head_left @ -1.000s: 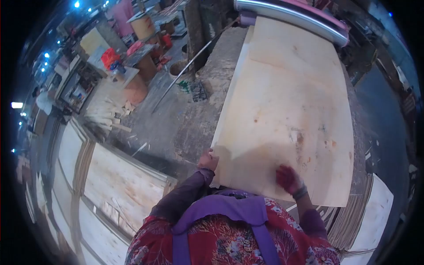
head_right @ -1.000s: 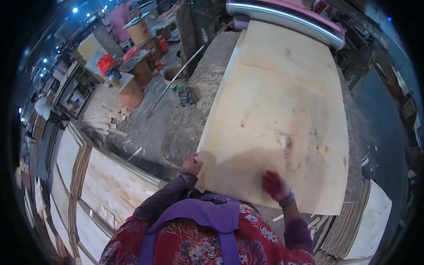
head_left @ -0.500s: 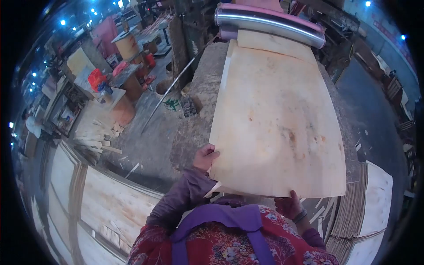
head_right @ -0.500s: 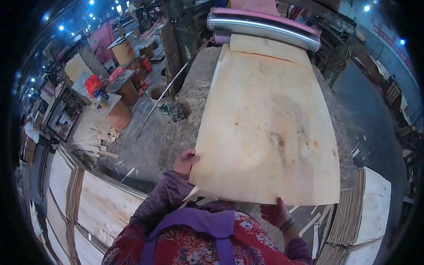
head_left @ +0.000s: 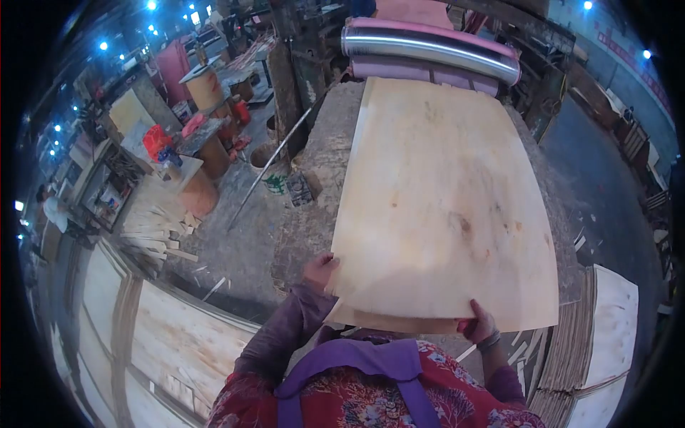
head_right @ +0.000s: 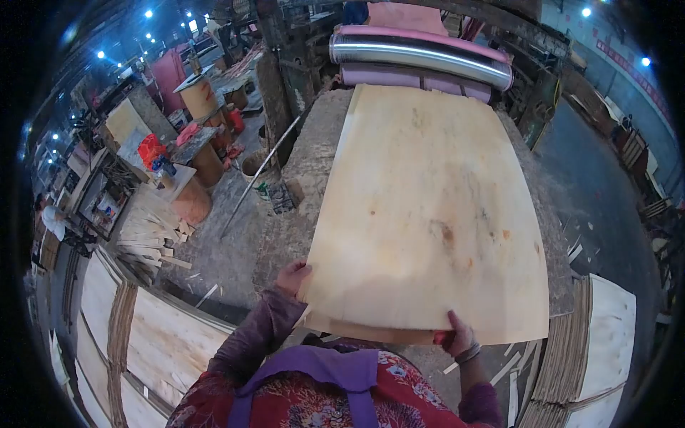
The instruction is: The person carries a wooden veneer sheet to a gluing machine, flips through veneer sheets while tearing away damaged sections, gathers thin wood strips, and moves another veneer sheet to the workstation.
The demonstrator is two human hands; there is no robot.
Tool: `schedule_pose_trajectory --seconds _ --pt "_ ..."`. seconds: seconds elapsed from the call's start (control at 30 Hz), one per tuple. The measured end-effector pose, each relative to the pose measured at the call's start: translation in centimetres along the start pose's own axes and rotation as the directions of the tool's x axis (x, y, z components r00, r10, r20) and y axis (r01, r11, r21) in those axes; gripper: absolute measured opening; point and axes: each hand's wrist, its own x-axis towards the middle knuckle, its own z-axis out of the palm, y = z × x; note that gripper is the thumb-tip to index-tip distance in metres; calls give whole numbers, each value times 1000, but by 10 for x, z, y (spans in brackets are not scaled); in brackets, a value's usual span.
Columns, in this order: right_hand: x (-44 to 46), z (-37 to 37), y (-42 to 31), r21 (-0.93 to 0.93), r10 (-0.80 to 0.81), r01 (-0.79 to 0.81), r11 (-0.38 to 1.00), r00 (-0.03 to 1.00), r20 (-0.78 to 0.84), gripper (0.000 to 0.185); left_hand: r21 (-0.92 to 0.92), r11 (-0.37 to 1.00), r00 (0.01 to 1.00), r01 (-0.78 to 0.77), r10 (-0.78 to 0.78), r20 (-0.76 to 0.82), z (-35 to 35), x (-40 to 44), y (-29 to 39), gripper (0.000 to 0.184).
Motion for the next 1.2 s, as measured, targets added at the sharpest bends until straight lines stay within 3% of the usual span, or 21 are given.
schedule_pose_trajectory --seconds 0.1,0.17,0.27,0.3,0.37,0.4,0.43,0.47,0.5,0.53,0.6,0.67,0.7,0.77,0.83,0.9,0.93,1.0,1.07,1.13,1.2 --pt "23 -1 -36 61 21 -21 998 1000 -5 34 83 989 992 -126 124 35 19 24 22 16" --pt "26 -4 -50 75 6 -10 997 999 51 35 -129 967 966 -221 235 106 34 26 55 18" --pt "23 -8 -51 38 52 -54 998 996 73 38 -145 971 974 -189 204 95 38 6 87 18" --pt "16 -9 -44 -11 114 -114 993 993 23 40 -153 972 979 -179 192 72 32 4 79 18" --pt "6 -5 -28 -20 227 -226 974 969 93 45 -110 985 987 -130 139 77 8 -11 42 17" --pt "7 -6 -17 -14 287 -286 958 954 91 45 293 909 953 -298 300 39 -10 -14 14 17" --pt "12 -13 -7 -20 354 -354 935 932 82 46 651 668 905 -361 418 73 -27 -19 -9 16" --pt "22 -21 3 21 439 -443 896 892 108 47 270 953 954 -140 203 -221 -26 -33 0 16" --pt "31 -29 11 72 505 -517 853 853 133 47 -213 977 913 8 -93 -397 -18 -41 23 16" --pt "32 -37 13 -7 525 -525 851 851 -14 51 -270 963 879 -18 -113 -464 -14 -52 36 19" --pt "41 -58 18 -50 625 -623 780 781 20 52 -324 945 817 -54 -145 -558 -13 -70 58 23" --pt "27 -31 5 -81 694 -691 719 703 157 52 -604 746 867 -279 -74 -492 -12 -97 62 19" --pt "29 -31 6 -108 712 -705 701 683 163 52 -598 744 849 -298 -79 -522 -15 -107 61 19" --pt "30 -22 -2 -260 703 -653 712 658 270 53 -762 558 882 -329 -106 -459 -16 -121 64 20" --pt "21 -8 -8 -349 696 -608 713 673 249 54 -772 508 864 -382 -101 -494 -12 -146 65 19" --pt "11 6 -7 -377 755 -666 644 634 169 50 -810 367 861 -457 -48 -507 -12 -172 66 20" --pt "1 23 -8 -399 757 -657 640 629 180 50 -800 358 850 -481 -35 -526 -12 -187 68 20" --pt "-13 62 -10 -614 787 -511 602 510 347 46 -769 298 815 -566 63 -576 -8 -214 70 22" --pt "0 85 14 -720 727 -252 647 487 483 43 -747 286 791 -600 70 -608 -5 -246 66 24" --pt "-37 161 31 -772 645 176 611 455 614 42 -731 274 771 -625 68 -634 3 -274 52 26" --pt "-85 213 57 -729 679 242 640 267 684 41 -680 331 730 -655 42 -683 10 -309 37 28"
